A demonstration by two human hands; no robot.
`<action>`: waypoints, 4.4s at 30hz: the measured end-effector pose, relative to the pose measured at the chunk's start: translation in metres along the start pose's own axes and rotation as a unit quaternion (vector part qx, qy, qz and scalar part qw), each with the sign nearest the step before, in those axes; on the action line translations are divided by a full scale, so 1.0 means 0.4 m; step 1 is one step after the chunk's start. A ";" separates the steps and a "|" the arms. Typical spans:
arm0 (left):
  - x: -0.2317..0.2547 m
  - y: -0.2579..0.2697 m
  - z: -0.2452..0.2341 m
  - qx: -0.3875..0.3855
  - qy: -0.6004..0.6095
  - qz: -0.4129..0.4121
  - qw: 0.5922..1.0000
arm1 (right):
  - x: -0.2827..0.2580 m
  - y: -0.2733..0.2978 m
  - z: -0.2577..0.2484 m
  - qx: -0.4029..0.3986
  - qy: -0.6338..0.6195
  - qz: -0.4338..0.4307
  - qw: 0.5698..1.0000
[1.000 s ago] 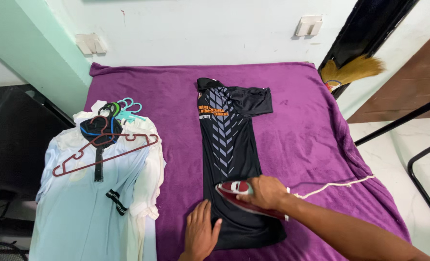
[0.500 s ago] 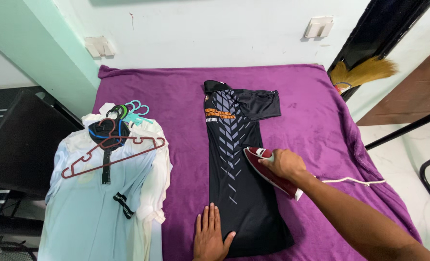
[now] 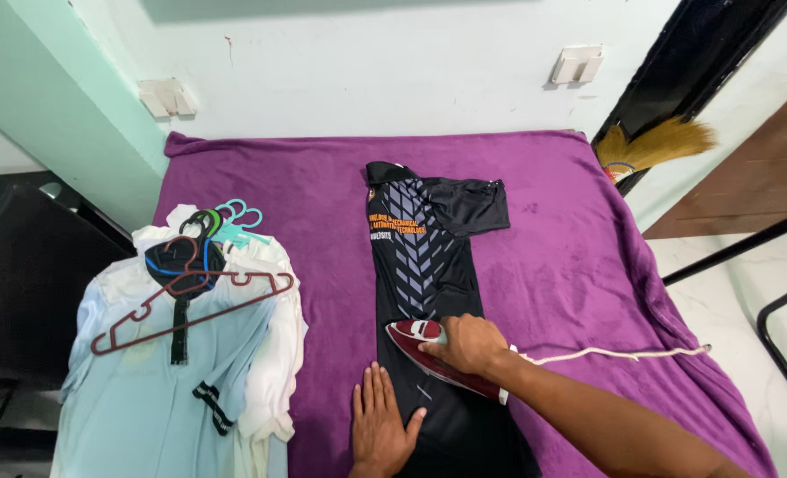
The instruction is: The person irons a black short-sleeved shirt laid on a purple cloth. They use a red electric iron to smooth the front and back, then flip the shirt to iron the other side.
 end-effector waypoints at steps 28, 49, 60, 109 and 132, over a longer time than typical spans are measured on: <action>0.000 -0.197 -0.038 -0.033 -0.009 0.000 0.999 | 0.057 -0.197 -0.040 0.023 -0.035 0.061 0.997; -0.010 -0.199 -0.043 -0.064 0.037 -0.002 0.997 | 0.185 -0.338 -0.119 0.077 -0.047 0.131 0.987; -0.010 -0.205 -0.028 -0.060 0.043 0.003 0.997 | 0.100 -0.362 -0.091 0.040 -0.030 0.097 0.994; 0.026 -0.837 -0.146 -0.071 -0.103 0.017 0.992 | 0.427 -0.564 -0.258 0.057 -0.092 0.232 0.967; 0.022 -0.827 -0.135 -0.037 -0.076 0.023 0.996 | 0.510 -0.527 -0.313 0.087 -0.078 0.230 0.966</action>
Point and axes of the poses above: each hand's wrist, its own y-axis away from the middle knuckle, its own z-axis out of the palm, x = y × z, the point moved 3 cm from there along -y, towards the middle knuckle, and after that the axes turned 3 degrees about -z, right-handed, at the moved point
